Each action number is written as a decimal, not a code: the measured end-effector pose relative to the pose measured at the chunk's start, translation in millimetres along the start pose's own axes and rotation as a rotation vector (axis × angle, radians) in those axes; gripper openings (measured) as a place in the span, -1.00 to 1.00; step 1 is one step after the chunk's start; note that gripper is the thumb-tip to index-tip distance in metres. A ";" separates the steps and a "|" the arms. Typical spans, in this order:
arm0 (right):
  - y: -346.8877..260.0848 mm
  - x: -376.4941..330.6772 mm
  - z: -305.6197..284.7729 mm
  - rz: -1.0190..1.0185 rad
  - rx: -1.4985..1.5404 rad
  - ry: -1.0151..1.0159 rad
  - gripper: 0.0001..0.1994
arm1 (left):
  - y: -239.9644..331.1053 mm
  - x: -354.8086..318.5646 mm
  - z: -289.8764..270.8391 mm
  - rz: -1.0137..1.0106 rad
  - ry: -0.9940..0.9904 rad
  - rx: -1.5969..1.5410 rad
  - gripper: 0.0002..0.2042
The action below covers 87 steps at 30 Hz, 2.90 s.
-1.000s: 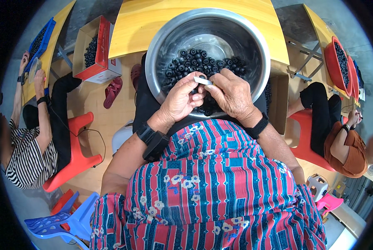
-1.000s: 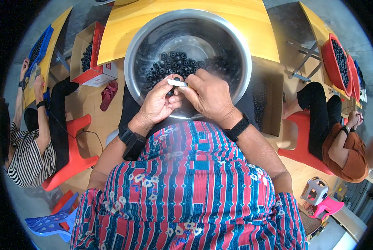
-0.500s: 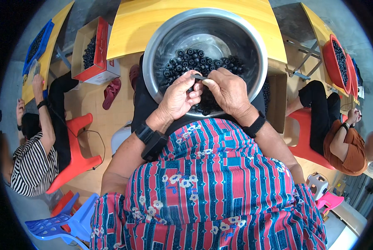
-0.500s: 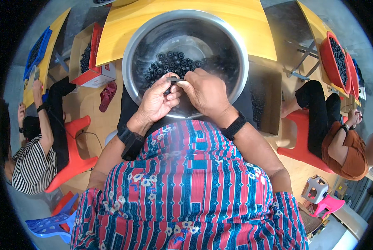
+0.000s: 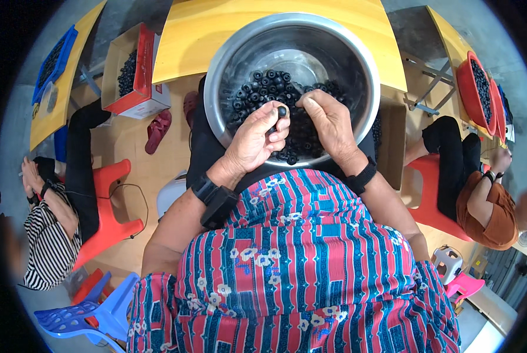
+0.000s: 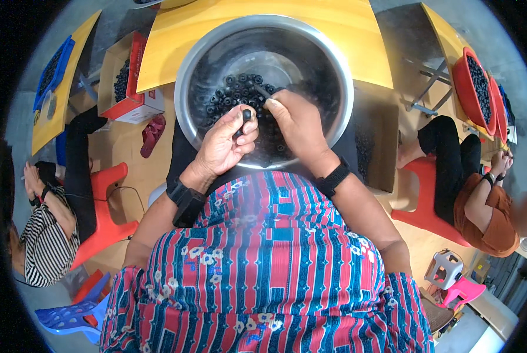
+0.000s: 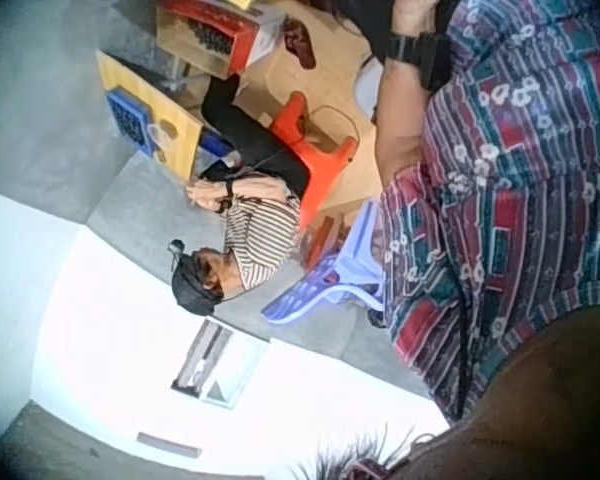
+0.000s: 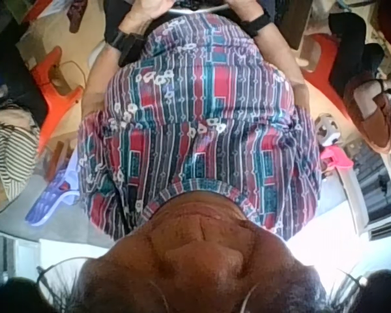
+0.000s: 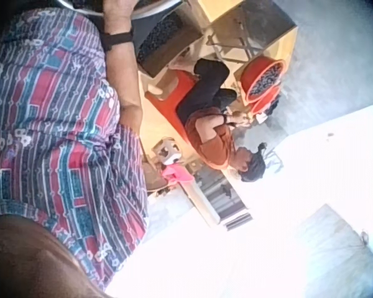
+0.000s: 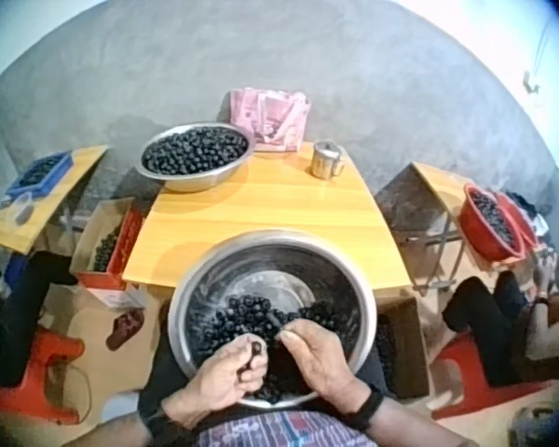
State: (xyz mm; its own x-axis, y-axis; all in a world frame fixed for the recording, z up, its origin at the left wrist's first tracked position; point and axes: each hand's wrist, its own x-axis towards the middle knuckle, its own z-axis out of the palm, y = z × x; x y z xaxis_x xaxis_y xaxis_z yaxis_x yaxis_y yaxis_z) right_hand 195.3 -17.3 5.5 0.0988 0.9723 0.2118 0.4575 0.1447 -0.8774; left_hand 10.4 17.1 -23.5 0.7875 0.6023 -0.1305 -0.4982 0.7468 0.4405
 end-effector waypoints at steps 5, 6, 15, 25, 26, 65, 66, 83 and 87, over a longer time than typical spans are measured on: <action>-5.5 -3.5 6.2 0.001 0.175 0.004 -0.80 | -1.0 0.7 -1.9 0.014 0.009 0.019 -0.85; -6.8 -4.0 8.3 0.001 0.207 -0.008 -0.78 | -1.7 0.7 -2.8 0.015 0.019 0.009 -0.85; -14.0 -3.1 9.6 -0.083 0.023 -0.014 -0.72 | -0.6 1.0 -1.7 -0.008 0.050 0.008 -0.87; -21.2 -2.9 10.9 -0.195 -0.097 0.065 -0.76 | -1.9 1.8 0.9 0.001 0.123 0.030 -0.89; -19.3 -2.7 11.4 -0.219 -0.089 0.081 -0.77 | -1.8 1.9 0.1 0.005 0.112 0.033 -0.89; -13.9 0.3 6.7 -0.107 0.033 0.012 -0.76 | -1.9 6.4 -3.8 0.025 0.074 0.073 -0.89; -13.5 0.3 6.1 -0.095 0.038 -0.021 -0.77 | -2.1 6.4 -1.4 0.034 0.123 0.082 -0.88; -14.7 0.2 -1.9 -0.016 0.066 -0.116 -0.76 | 0.0 5.6 -4.3 -0.009 0.075 0.007 -0.84; -21.0 1.2 -2.3 -0.025 0.067 -0.144 -0.76 | 0.2 5.7 -5.2 -0.035 0.096 -0.008 -0.87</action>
State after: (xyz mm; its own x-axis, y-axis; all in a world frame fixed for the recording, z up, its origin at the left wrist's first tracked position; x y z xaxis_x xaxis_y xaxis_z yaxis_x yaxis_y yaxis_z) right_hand 187.9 -19.6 25.2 -0.0416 0.9837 0.1748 0.3973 0.1768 -0.9005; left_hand 12.9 22.1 -28.8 0.7660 0.6000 -0.2307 -0.4741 0.7697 0.4276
